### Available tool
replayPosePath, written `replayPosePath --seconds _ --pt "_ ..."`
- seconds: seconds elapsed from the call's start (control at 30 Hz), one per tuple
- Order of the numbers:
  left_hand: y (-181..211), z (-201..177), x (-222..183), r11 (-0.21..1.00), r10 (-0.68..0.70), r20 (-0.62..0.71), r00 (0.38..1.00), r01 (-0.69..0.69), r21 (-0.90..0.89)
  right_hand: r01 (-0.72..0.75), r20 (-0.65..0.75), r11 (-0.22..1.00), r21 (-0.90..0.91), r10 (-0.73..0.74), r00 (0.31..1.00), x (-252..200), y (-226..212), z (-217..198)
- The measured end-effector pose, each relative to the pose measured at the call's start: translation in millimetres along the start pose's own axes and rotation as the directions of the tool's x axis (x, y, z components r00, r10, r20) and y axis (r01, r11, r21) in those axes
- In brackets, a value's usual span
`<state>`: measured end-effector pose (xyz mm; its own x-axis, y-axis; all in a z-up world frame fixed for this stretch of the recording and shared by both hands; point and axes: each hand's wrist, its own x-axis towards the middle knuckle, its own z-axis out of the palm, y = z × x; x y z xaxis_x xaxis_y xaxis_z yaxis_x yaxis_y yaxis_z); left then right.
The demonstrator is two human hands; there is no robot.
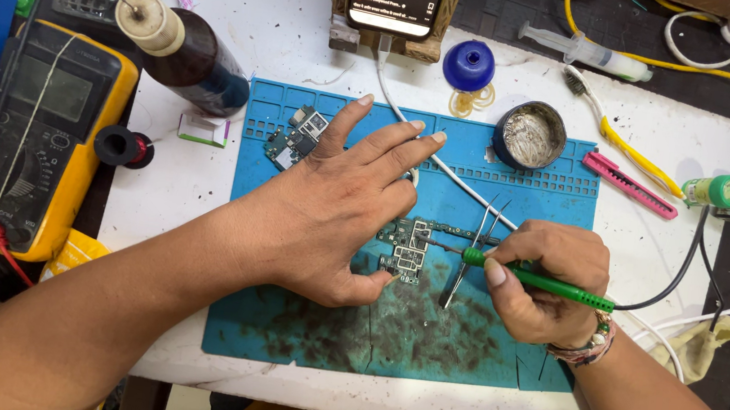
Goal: The person uses a soldering iron to apply solder to a circuit board and manipulates small components with tweezers on a blue mat.
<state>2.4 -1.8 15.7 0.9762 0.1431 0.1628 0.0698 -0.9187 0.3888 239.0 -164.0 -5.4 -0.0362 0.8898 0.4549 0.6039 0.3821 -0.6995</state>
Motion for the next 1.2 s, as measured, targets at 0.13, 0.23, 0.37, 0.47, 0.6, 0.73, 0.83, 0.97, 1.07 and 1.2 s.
replayPosePath --seconds 0.13,0.23,0.37,0.47,0.6,0.73,0.83,0.97,1.07,1.2 --pt "-0.7 0.2 -0.2 1.000 0.006 -0.003 1.000 -0.006 0.007 -0.012 -0.005 1.000 -0.024 0.012 1.000 0.2 0.1 -0.8" --pt "-0.6 0.5 -0.5 1.000 0.007 -0.006 1.000 -0.007 0.003 -0.007 -0.003 1.000 -0.009 0.007 1.000 0.2 0.0 -0.3" --pt "-0.6 0.9 -0.6 1.000 0.006 -0.007 1.000 -0.006 0.006 -0.007 -0.023 1.000 -0.029 0.006 1.000 0.1 0.0 0.3" --pt "-0.5 0.5 -0.1 1.000 0.003 0.001 1.000 -0.004 0.008 0.002 -0.015 1.000 -0.027 -0.002 1.000 0.2 -0.5 -0.7" --pt "-0.2 0.6 -0.4 1.000 0.006 -0.015 1.000 -0.006 0.000 0.008 -0.024 1.000 -0.019 -0.008 1.000 0.6 -0.1 0.9" --pt "-0.2 0.4 0.1 1.000 0.003 -0.003 1.000 -0.003 0.005 0.009 -0.025 1.000 -0.012 -0.009 1.000 1.4 -0.5 0.9" --pt "-0.3 -0.1 0.1 1.000 -0.003 0.013 1.000 0.003 0.012 0.011 -0.020 1.000 -0.020 -0.012 1.000 1.5 -0.8 0.5" --pt "-0.1 0.2 0.8 1.000 -0.001 0.011 1.000 0.001 0.019 0.008 -0.025 1.000 -0.015 -0.008 1.000 -0.7 1.4 0.4" --pt "0.3 0.4 0.2 1.000 -0.004 0.012 1.000 0.004 0.015 -0.015 -0.012 0.999 -0.036 0.014 1.000 -4.1 2.3 -1.8" --pt "0.1 -0.2 -0.1 1.000 -0.003 0.015 1.000 0.003 0.020 -0.060 -0.175 0.998 0.028 0.064 0.983 -1.1 -6.1 2.1"
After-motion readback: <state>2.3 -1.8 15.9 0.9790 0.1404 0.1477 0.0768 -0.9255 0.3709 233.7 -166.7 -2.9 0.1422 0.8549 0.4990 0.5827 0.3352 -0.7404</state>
